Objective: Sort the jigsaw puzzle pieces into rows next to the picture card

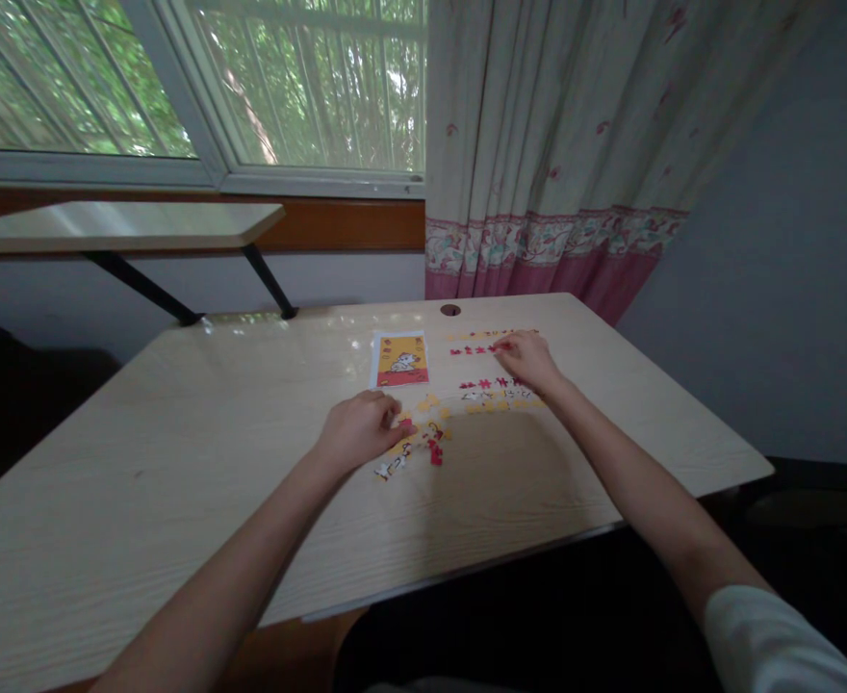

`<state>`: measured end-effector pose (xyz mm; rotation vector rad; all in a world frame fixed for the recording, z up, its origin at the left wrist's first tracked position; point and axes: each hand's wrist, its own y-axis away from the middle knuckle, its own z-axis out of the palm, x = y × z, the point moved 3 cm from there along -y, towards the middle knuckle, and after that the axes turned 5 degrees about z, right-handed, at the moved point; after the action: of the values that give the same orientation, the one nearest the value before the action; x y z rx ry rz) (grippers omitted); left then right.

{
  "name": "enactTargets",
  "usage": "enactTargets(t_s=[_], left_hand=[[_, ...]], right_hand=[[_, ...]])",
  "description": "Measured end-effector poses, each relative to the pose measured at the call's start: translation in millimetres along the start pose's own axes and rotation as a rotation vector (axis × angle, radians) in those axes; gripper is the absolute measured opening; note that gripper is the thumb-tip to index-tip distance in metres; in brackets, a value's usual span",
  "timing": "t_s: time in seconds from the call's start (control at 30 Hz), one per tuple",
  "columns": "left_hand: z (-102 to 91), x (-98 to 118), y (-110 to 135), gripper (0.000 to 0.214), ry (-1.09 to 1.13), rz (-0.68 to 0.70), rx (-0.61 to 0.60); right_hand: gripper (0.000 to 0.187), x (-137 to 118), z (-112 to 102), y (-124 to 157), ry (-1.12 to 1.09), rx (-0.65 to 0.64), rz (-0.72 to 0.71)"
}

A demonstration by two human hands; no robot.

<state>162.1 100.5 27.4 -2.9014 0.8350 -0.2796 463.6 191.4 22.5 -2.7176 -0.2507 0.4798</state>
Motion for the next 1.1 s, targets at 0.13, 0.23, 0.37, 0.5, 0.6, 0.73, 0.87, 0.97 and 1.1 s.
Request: enactTargets(t_s=[0.13,0.23,0.37,0.5,0.6,0.73,0.87,0.97,1.1], left_hand=[[1.7,4,-2,0.029,0.101,0.002,-0.006],[2.3,3,-3,0.024,0.223,0.030,-0.003],[4.1,4,-4,0.018,0.386,0.078,0.011],[8.7,6,-5,0.018,0.610,0.065,0.036],[14.3,5,-6,0.025,0.889,-0.073,0.081],[19.7,6,-8,0.034,1.229,-0.201,0.128],[19.6,10,-8,0.043,1.365,-0.233,0.099],[18.9,12,-8,0.044,1.392,-0.253,0.077],[20.3,11,-8,0.043,1.384,-0.247,0.080]], right_hand=[[0.018,-45,1,18,-0.094,0.007,-0.206],[0.016,-75,5,33,-0.173,-0.011,-0.377],[0.013,-100,8,48,-0.246,-0.026,-0.483],[0.014,-111,7,59,-0.287,-0.014,-0.543],[0.016,-116,5,64,-0.307,0.006,-0.575],[0.024,-121,4,68,-0.321,0.052,-0.587],[0.026,-124,5,69,-0.314,0.087,-0.578],[0.025,-123,6,69,-0.310,0.096,-0.569],[0.023,-123,7,69,-0.312,0.097,-0.563]])
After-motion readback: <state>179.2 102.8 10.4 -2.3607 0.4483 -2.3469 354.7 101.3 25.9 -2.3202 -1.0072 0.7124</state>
